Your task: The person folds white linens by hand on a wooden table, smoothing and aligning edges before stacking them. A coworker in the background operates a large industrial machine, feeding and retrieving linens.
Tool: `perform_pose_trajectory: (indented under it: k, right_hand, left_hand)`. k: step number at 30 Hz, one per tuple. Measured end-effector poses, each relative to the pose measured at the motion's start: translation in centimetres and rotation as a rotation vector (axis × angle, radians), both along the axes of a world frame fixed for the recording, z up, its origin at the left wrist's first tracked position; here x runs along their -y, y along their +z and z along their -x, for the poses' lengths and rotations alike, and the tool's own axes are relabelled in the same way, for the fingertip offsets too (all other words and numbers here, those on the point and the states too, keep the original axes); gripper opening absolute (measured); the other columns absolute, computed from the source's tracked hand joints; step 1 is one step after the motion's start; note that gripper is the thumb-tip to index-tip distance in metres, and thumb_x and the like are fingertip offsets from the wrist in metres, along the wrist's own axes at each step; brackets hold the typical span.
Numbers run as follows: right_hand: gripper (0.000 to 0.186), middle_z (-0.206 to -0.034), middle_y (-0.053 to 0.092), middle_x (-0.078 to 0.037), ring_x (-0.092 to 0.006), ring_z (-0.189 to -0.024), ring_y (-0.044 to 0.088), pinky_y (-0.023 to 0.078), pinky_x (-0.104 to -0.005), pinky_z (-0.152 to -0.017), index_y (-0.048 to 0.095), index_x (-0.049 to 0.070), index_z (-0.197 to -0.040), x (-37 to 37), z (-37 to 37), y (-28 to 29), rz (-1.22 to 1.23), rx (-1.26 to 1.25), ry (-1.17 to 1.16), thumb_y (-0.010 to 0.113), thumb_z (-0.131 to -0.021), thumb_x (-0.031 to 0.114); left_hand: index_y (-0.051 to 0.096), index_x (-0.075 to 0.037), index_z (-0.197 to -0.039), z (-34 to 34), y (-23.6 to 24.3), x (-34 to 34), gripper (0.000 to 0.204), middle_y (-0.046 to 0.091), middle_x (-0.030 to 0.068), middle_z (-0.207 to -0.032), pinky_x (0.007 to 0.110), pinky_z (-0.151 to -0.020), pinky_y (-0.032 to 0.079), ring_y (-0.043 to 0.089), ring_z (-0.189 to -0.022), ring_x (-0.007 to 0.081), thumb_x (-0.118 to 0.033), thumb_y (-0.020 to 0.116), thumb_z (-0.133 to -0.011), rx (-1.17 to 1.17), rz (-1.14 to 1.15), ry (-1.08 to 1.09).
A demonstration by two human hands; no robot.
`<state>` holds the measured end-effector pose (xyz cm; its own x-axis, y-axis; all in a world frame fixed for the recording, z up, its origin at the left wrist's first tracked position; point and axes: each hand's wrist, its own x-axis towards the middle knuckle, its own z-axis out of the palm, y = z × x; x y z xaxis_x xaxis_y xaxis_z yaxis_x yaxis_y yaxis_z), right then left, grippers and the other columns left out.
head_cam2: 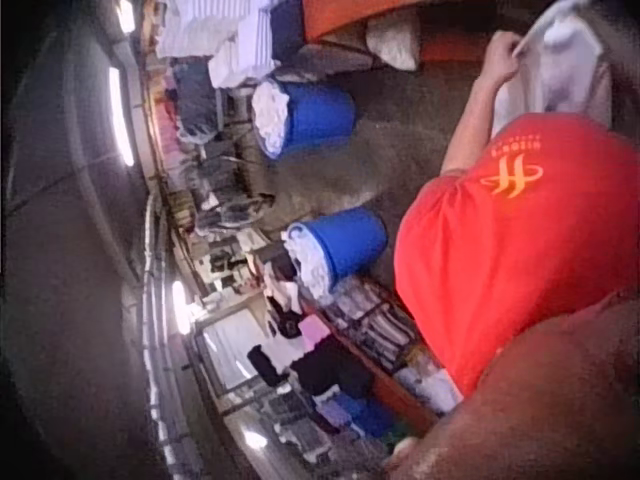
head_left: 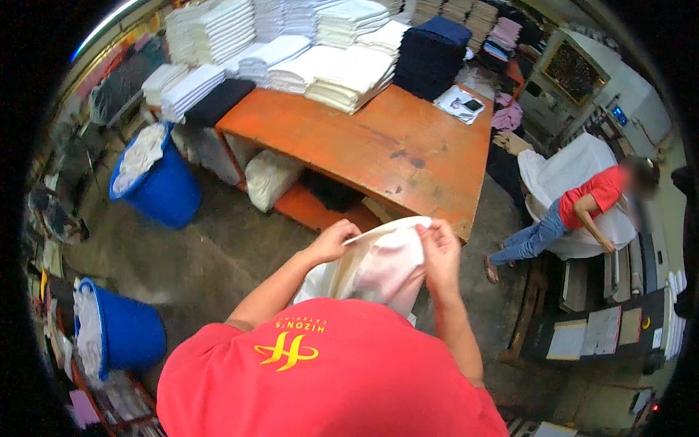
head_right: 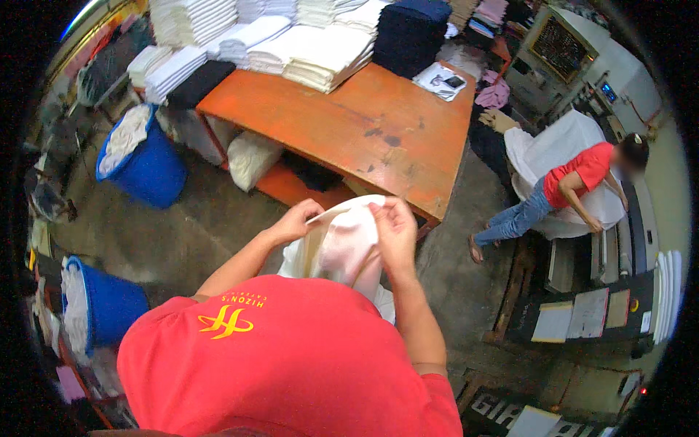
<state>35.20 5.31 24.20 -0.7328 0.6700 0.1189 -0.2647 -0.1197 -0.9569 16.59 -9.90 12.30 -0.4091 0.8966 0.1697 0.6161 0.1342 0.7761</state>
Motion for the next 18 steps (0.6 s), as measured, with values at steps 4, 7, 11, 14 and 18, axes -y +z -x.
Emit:
perform_pose_trajectory:
  k: [4,7,11,14,18]
  right_hand:
    - [0.005,-0.085,0.063,-0.001,-0.0061,-0.076,0.055,0.045,-0.0209,-0.068,0.058,0.005,-0.090,-1.6,0.1,5.1,-0.200,-0.036,-0.129,0.061,-0.091,0.009]
    - [0.007,-0.085,0.063,-0.002,-0.0068,-0.075,0.056,0.046,-0.0211,-0.067,0.058,0.006,-0.090,-3.7,0.0,8.0,-0.224,-0.134,-0.221,0.060,-0.092,0.012]
    - [0.011,-0.087,0.065,-0.006,-0.0127,-0.076,0.062,0.052,-0.0268,-0.067,0.056,0.005,-0.094,-8.2,-1.4,10.6,-0.165,-0.195,-0.249,0.058,-0.093,0.016]
    - [0.015,-0.090,0.065,-0.008,-0.0156,-0.078,0.063,0.053,-0.0291,-0.069,0.056,0.005,-0.098,-13.4,-2.7,10.2,-0.145,-0.193,-0.335,0.060,-0.093,0.019]
    - [0.026,-0.093,0.065,-0.011,-0.0192,-0.079,0.063,0.053,-0.0329,-0.071,0.056,0.001,-0.104,-22.8,-4.9,4.1,-0.063,-0.055,-0.647,0.062,-0.091,0.023]
  left_hand:
    - [0.065,-0.005,-0.093,2.4,-6.3,5.7,0.026,0.059,0.0123,-0.099,0.039,-0.085,0.045,0.055,-0.099,0.0325,0.004,0.055,-0.070,-0.073,0.044,0.388]
    - [0.067,-0.005,-0.092,3.9,-9.3,10.3,0.024,0.062,0.0124,-0.096,0.040,-0.082,0.046,0.058,-0.095,0.0331,0.001,0.055,-0.073,-0.012,0.133,0.559]
    - [0.068,-0.005,-0.095,5.8,-9.9,15.8,0.016,0.068,0.0063,-0.088,0.030,-0.078,0.047,0.062,-0.083,0.0173,-0.011,0.063,-0.080,0.364,0.143,0.578]
    - [0.068,-0.003,-0.094,7.6,-9.0,17.8,0.014,0.067,0.0000,-0.089,0.025,-0.080,0.045,0.059,-0.083,0.0107,-0.012,0.064,-0.083,0.589,0.033,0.545]
    - [0.064,-0.005,-0.100,9.6,-7.7,17.2,0.017,0.066,-0.0009,-0.089,0.026,-0.079,0.046,0.061,-0.085,0.0102,-0.016,0.064,-0.087,0.860,-0.328,0.585]
